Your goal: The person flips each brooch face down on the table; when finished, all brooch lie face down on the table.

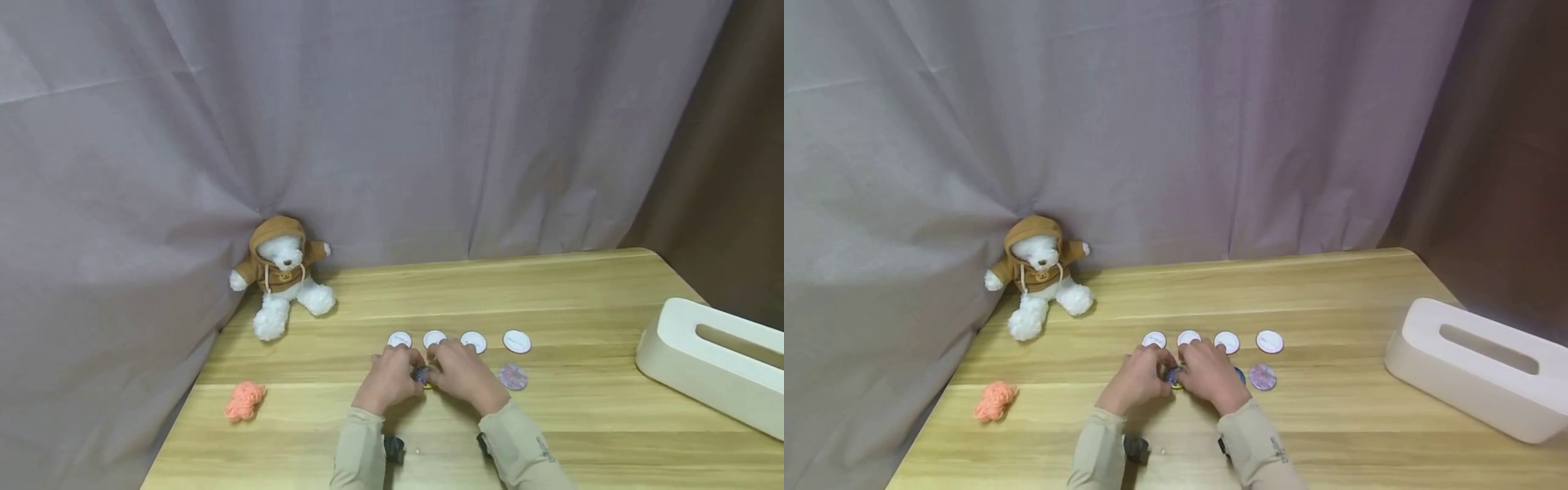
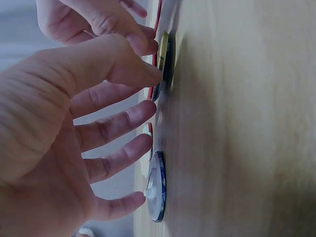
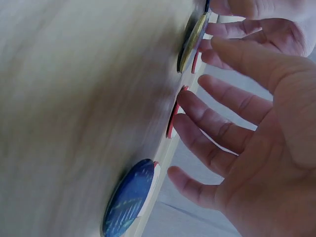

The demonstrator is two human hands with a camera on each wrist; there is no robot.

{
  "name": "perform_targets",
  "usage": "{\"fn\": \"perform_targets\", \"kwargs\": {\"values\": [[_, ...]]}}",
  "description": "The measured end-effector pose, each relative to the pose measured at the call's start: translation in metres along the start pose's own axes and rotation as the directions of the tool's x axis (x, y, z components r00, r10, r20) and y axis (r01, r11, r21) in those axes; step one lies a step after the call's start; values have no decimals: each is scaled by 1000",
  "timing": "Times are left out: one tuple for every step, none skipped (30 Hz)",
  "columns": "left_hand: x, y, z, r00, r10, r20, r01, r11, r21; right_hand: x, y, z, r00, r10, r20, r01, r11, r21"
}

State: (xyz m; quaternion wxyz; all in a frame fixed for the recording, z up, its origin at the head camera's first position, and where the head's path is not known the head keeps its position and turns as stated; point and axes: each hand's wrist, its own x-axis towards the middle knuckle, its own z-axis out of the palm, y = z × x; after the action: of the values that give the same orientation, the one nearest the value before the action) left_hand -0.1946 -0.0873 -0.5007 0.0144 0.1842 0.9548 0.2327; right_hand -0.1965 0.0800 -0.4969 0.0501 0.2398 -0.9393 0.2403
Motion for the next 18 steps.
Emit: {"fn": "perform_targets", "kwargs": {"values": [[0, 0, 0, 1000, -1, 1, 1, 1000, 7, 1, 0, 0, 1000, -1, 12, 1, 1000, 7], [1, 0, 0, 1000, -2, 4, 2, 1000, 10, 1, 0, 0, 1000, -4, 25, 4, 1000, 15], [1, 0, 0, 1000, 1, 3, -1, 1000, 15, 1, 0, 0, 999, -4, 41, 3, 1000, 21], [2, 0, 0, 1000, 4, 4, -4, 1000, 18, 1, 0, 0, 998, 1, 56, -2, 1000, 28], [2, 0, 0, 1000, 5, 6, -5, 1000, 23, 1, 0, 0, 998, 1, 68, -3, 1000, 31], [2, 1, -1, 1000, 8, 6, -8, 1000, 27, 1, 0, 0, 997, 3, 79, -6, 999, 34], [2, 1, -1, 1000, 14, 4, -14, 999, 30, 1, -1, 0, 996, 2, 85, -5, 999, 35], [2, 1, -1, 1000, 22, 1, -22, 999, 31, 1, -1, 0, 996, -1, 87, -2, 999, 32], [2, 1, -1, 1000, 30, -5, -29, 999, 32, 1, 0, 1, 996, -5, 85, 2, 1000, 29], [3, 1, -1, 999, 35, -9, -35, 999, 32, 1, 0, 1, 997, -11, 81, 9, 1000, 29], [3, 0, -1, 999, 43, -14, -43, 999, 32, 1, 0, 0, 997, -18, 75, 16, 999, 30], [2, 0, -1, 998, 51, -20, -50, 998, 30, 1, 0, 0, 997, -24, 69, 22, 999, 30], [2, -1, -2, 998, 58, -27, -57, 998, 24, 1, 0, 0, 998, -31, 63, 29, 999, 34], [2, -1, -2, 998, 60, -31, -59, 998, 16, 0, 0, -1, 998, -38, 56, 36, 999, 38], [1, -2, -2, 998, 59, -32, -58, 998, 8, 0, 1, -1, 998, -47, 46, 45, 998, 44], [1, -3, -2, 998, 56, -33, -56, 998, -1, -1, 1, -1, 998, -52, 39, 50, 998, 49], [0, -3, -3, 998, 54, -34, -54, 998, -8, -2, 2, -1, 998, -57, 31, 55, 997, 52], [0, -4, -3, 998, 52, -37, -52, 999, -16, -3, 3, -1, 998, -64, 22, 62, 997, 52]]}}
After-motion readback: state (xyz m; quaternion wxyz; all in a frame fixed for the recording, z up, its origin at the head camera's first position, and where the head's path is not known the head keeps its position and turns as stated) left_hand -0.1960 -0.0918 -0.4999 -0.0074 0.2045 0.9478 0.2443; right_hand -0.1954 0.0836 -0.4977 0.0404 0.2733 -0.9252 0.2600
